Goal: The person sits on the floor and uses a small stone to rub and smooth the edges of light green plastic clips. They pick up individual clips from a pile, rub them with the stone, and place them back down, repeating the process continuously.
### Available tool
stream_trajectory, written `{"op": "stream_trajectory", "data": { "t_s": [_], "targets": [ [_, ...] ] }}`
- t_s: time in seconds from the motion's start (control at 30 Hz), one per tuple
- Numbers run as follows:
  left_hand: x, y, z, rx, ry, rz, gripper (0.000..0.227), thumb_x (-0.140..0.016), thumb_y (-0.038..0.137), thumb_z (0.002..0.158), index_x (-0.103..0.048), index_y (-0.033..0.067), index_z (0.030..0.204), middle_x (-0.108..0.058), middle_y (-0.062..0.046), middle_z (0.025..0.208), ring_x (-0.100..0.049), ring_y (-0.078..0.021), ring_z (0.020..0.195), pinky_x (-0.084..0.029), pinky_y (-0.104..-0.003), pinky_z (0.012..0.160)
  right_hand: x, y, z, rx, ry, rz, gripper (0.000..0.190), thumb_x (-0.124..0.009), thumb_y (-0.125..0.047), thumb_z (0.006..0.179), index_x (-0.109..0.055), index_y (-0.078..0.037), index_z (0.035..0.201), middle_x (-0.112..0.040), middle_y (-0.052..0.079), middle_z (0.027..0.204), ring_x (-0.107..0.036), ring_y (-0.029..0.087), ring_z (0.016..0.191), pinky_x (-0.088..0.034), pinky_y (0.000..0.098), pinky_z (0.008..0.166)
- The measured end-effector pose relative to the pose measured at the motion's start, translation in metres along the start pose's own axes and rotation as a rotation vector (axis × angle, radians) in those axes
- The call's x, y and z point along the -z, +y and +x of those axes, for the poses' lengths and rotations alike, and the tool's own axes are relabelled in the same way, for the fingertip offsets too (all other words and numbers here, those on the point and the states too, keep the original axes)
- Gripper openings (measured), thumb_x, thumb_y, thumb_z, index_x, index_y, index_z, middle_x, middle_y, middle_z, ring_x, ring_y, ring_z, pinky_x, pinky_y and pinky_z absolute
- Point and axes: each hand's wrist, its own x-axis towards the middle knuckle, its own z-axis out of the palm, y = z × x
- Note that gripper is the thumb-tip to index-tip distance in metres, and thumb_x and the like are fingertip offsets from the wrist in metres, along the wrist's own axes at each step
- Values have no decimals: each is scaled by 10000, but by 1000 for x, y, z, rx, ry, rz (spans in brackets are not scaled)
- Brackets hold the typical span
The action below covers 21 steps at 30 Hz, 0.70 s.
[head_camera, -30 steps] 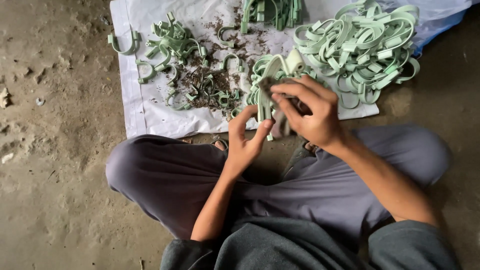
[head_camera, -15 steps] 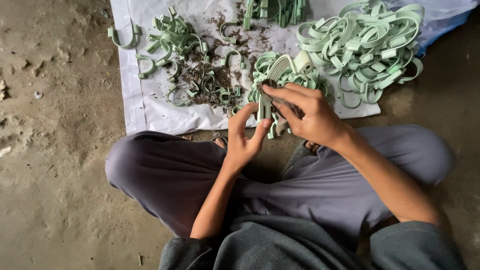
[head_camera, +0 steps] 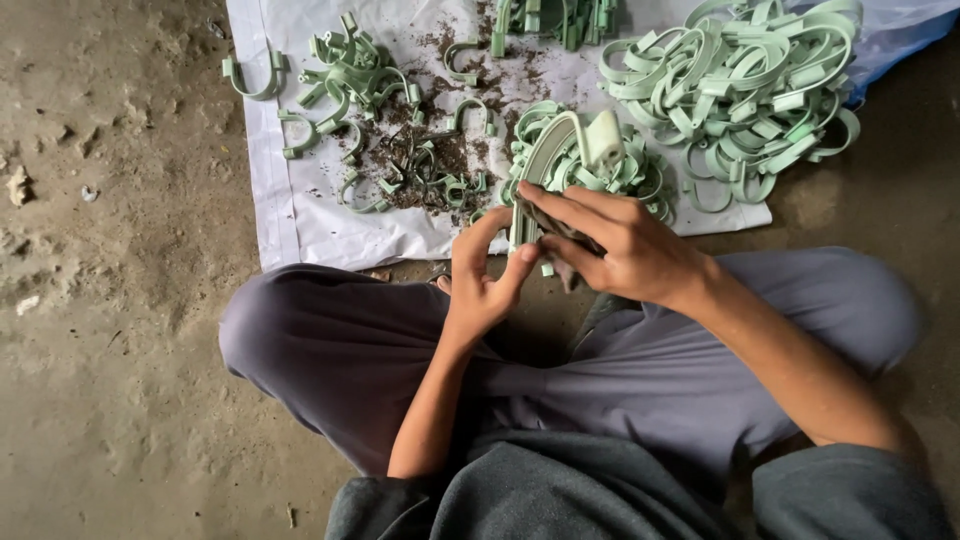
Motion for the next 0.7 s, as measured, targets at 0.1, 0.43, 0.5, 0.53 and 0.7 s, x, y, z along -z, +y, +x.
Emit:
{"op": "stream_trajectory", "data": {
  "t_s": [0.1, 0.43, 0.5, 0.53, 0.7],
  "targets": [
    [-7, 4, 1, 2, -2, -25, 226, -692, 229, 975, -696, 36, 1094, -703, -120, 867, -631, -188, 792, -515, -379, 793, -2, -10, -3, -32, 141, -29, 415, -747, -28, 922, -665, 30, 1324, -659, 170, 864, -664, 321, 605, -512, 355, 503],
    [-6, 9, 2, -11, 12, -16, 238, -698, 243, 967, -683, 33, 1078, -674, -117, 849, -579, -165, 771, -514, -385, 786, -21, 30, -27, 34, 121, 59, 330, -679, 17, 937, -693, 13, 1267, -696, 218, 938, -709, 334, 715, -603, 413, 650],
    [-4, 14, 0, -29, 20, 31, 271, -744, 236, 934, -648, 18, 1062, -643, -152, 811, -602, -226, 720, -519, -421, 768, -25, 47, -40, 101, 114, 31, 375, -734, -69, 920, -690, 34, 1277, -695, 196, 978, -715, 364, 749, -595, 432, 645],
    [-6, 13, -1, -26, 18, 32, 271, -744, 236, 934, -648, 18, 1062, -643, -152, 811, -602, -226, 720, -519, -421, 768, -23, 45, -36, 98, 116, 32, 375, -734, -69, 920, -690, 34, 1277, -695, 196, 978, -715, 364, 749, -595, 432, 645],
    [-15, 4, -5, 10, -13, 49, 213, -744, 239, 935, -664, 48, 988, -605, -80, 708, -586, -213, 632, -512, -364, 706, 3, 49, -9, 391, 142, -958, 691, -449, -603, 1033, -706, -24, 1309, -558, 105, 851, -532, 211, 631, -476, 310, 517]
  ]
}}
